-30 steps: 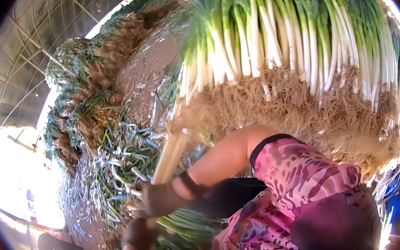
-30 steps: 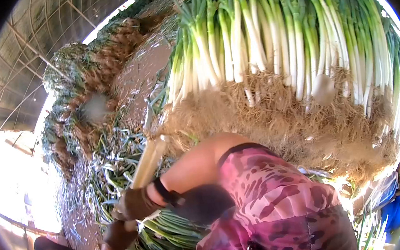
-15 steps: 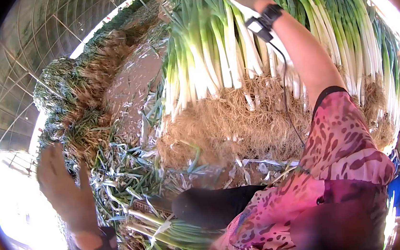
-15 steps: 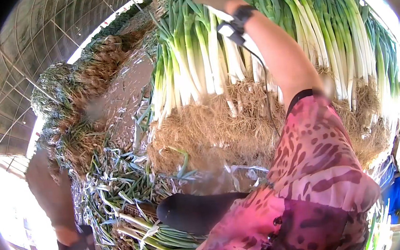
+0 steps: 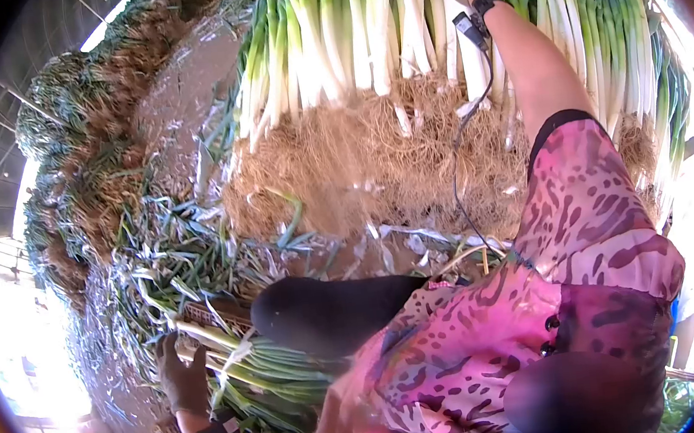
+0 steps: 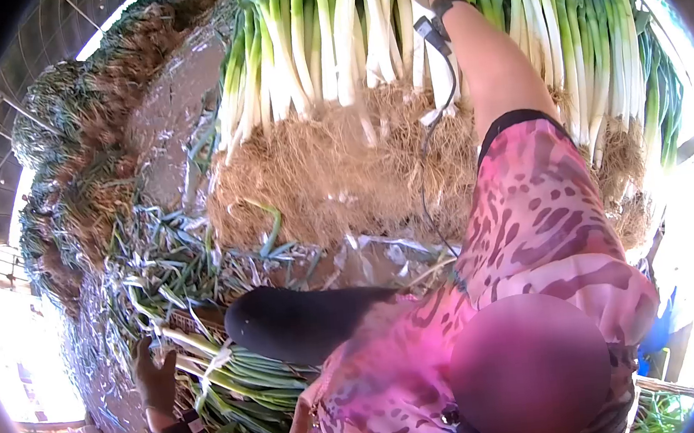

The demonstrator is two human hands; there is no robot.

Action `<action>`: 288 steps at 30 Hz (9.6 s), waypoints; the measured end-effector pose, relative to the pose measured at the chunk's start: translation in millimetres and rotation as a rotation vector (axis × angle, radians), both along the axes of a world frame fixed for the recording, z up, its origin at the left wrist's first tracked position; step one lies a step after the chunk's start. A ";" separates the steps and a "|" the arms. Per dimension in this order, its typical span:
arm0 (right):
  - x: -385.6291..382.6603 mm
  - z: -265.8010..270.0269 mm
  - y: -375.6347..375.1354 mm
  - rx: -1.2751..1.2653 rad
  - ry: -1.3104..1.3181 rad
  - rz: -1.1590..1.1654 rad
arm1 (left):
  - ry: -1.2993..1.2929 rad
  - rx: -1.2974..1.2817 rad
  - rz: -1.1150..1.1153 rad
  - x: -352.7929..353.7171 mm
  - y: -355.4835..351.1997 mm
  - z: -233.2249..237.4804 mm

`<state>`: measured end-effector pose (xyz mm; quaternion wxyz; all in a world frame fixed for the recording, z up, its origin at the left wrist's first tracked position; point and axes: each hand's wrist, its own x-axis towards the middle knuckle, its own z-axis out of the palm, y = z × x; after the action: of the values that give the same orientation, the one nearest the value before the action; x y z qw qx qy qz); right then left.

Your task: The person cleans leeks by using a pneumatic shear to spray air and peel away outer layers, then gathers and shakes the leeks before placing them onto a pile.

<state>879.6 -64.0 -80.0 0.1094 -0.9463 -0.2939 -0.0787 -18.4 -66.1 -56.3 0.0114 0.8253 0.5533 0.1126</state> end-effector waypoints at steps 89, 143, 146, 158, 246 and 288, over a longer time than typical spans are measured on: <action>-151.4 71.5 68.5 0.048 -0.703 1.031 | -1.106 -0.507 0.485 -33.6 1.7 -173.5; -962.6 -141.0 64.8 -0.137 0.902 1.502 | -1.844 -0.212 0.702 -239.9 -102.3 -199.1; -997.6 -123.1 13.2 -0.138 0.979 1.677 | -1.806 -0.177 0.576 -233.7 -99.1 -193.2; -1029.6 -91.2 -7.5 -0.574 0.766 2.261 | -1.505 -0.177 0.444 -247.9 -133.5 -178.9; -1026.9 -100.6 110.1 -0.359 0.126 1.990 | -1.611 -0.024 0.872 -276.6 -184.3 -137.0; -1121.5 -329.8 204.4 -0.417 0.132 1.678 | -1.604 -0.164 0.949 -280.9 -189.1 -133.0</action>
<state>-241.9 140.4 -409.8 -0.0277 -0.4201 -0.8964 0.1384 -299.4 -255.2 -189.2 0.4008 0.1855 0.6654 0.6018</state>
